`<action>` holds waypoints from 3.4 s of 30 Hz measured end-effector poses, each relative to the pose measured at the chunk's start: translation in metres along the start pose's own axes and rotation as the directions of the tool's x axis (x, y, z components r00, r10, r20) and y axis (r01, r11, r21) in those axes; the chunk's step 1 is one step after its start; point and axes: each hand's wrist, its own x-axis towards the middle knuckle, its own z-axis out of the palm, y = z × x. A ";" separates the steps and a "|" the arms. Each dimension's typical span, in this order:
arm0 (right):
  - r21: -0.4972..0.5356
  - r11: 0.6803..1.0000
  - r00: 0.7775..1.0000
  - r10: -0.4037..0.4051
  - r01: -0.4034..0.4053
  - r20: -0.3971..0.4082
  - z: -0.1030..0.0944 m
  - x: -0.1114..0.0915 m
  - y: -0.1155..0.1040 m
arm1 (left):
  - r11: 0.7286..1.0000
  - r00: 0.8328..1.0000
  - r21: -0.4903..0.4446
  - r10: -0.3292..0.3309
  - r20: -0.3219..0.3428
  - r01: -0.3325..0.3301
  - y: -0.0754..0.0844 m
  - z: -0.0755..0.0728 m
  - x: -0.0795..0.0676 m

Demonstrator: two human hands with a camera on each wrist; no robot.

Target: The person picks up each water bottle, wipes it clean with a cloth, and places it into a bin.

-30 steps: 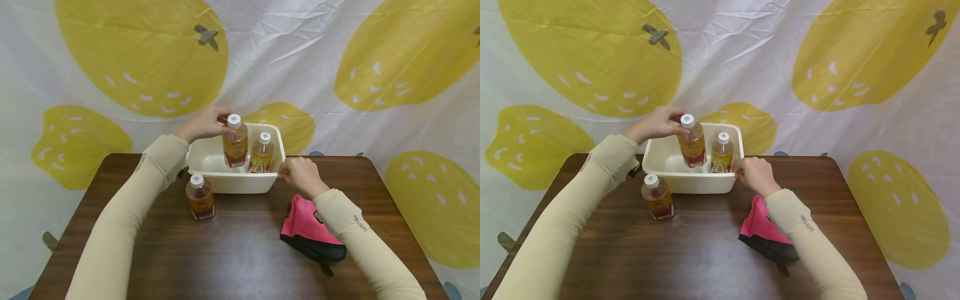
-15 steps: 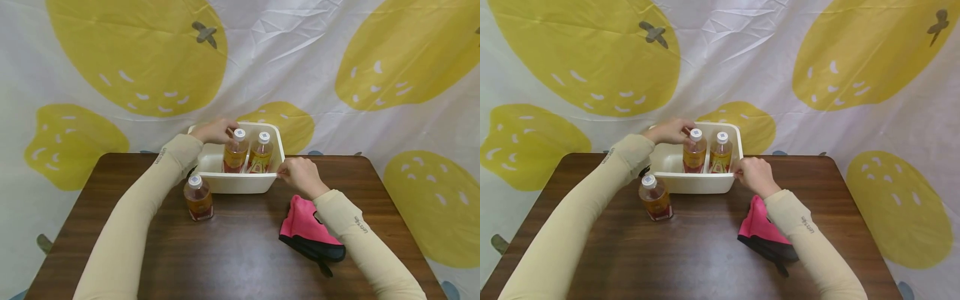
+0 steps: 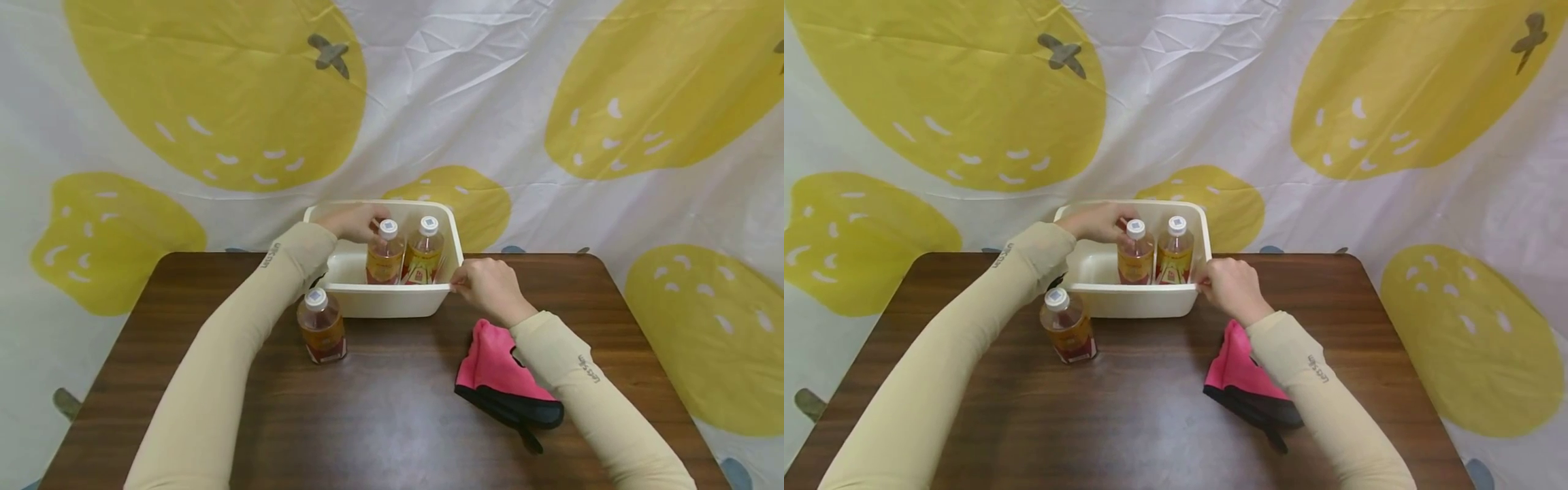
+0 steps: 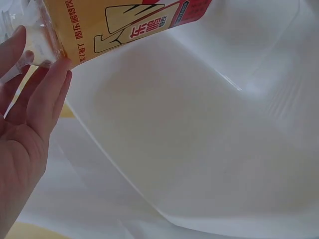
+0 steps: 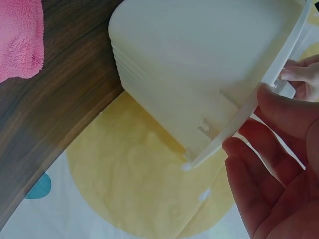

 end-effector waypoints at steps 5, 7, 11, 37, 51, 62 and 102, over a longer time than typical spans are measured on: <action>-0.002 1.000 1.000 -0.004 0.004 -0.006 0.001 0.000 0.000 | 1.000 1.000 -0.014 -0.025 -0.009 0.025 -0.001 0.000 -0.002; -0.005 1.000 1.000 -0.007 0.007 -0.008 0.001 0.000 0.000 | 0.999 0.999 -0.029 -0.030 -0.011 0.030 -0.001 0.000 -0.002; -0.009 1.000 1.000 -0.002 0.002 -0.007 0.001 0.001 0.000 | 0.995 0.998 -0.079 -0.067 0.008 0.067 0.000 -0.001 -0.004; -0.015 1.000 1.000 0.007 -0.007 0.000 0.000 0.004 0.002 | 0.990 0.936 0.103 -0.052 -0.348 0.094 0.065 -0.053 -0.104; -0.010 0.999 0.999 0.031 -0.031 0.015 -0.003 0.005 0.010 | 0.973 0.815 0.223 0.080 -0.573 0.061 0.028 0.019 -0.162; -0.013 0.999 1.000 0.029 -0.029 -0.001 -0.002 0.005 0.013 | 0.991 0.780 -0.067 -0.134 -0.611 0.118 -0.008 0.089 -0.176; -0.008 0.998 0.998 -0.059 0.059 0.023 -0.009 0.005 0.012 | 0.926 0.725 -0.378 -0.254 -0.641 -0.009 -0.017 0.120 -0.164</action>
